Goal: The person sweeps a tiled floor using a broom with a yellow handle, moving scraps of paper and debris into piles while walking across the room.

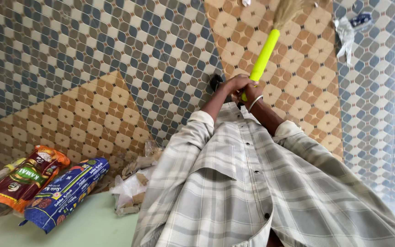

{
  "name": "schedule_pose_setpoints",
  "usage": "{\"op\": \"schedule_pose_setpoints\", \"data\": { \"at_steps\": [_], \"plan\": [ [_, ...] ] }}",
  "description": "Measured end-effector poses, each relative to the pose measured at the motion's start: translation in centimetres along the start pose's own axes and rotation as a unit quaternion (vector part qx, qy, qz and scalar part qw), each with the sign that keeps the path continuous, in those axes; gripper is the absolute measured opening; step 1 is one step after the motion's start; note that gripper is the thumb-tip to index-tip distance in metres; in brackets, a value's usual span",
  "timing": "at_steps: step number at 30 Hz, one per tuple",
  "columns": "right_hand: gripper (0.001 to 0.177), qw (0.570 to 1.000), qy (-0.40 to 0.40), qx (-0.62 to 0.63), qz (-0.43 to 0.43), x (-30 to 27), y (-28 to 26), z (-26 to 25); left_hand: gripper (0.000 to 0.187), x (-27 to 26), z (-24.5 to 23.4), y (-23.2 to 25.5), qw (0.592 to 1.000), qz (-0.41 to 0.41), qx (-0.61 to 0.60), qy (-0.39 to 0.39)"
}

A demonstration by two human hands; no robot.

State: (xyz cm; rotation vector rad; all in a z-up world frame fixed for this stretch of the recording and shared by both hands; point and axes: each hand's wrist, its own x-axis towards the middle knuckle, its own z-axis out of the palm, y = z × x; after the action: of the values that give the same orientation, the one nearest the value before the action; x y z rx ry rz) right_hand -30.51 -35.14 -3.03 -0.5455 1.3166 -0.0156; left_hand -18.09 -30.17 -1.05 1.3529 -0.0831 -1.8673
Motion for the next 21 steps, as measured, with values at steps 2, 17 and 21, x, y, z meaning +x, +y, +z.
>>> {"op": "schedule_pose_setpoints", "data": {
  "at_steps": [2, 17, 21],
  "plan": [
    [0.012, 0.999, -0.021, 0.02, 0.026, 0.2, -0.8, 2.1, 0.047, -1.0, -0.7, 0.1, 0.998, 0.024, 0.023, 0.045],
    [0.04, 0.842, -0.141, -0.519, 0.04, 2.4, -5.4, 8.0, 0.038, -2.4, -1.8, -3.1, 0.874, 0.06, -0.366, 0.314],
    [0.051, 0.85, -0.122, -0.501, 0.103, 4.9, -7.6, 7.3, 0.041, 0.6, -1.2, -0.1, 0.854, 0.04, -0.402, 0.327]
  ]
}}
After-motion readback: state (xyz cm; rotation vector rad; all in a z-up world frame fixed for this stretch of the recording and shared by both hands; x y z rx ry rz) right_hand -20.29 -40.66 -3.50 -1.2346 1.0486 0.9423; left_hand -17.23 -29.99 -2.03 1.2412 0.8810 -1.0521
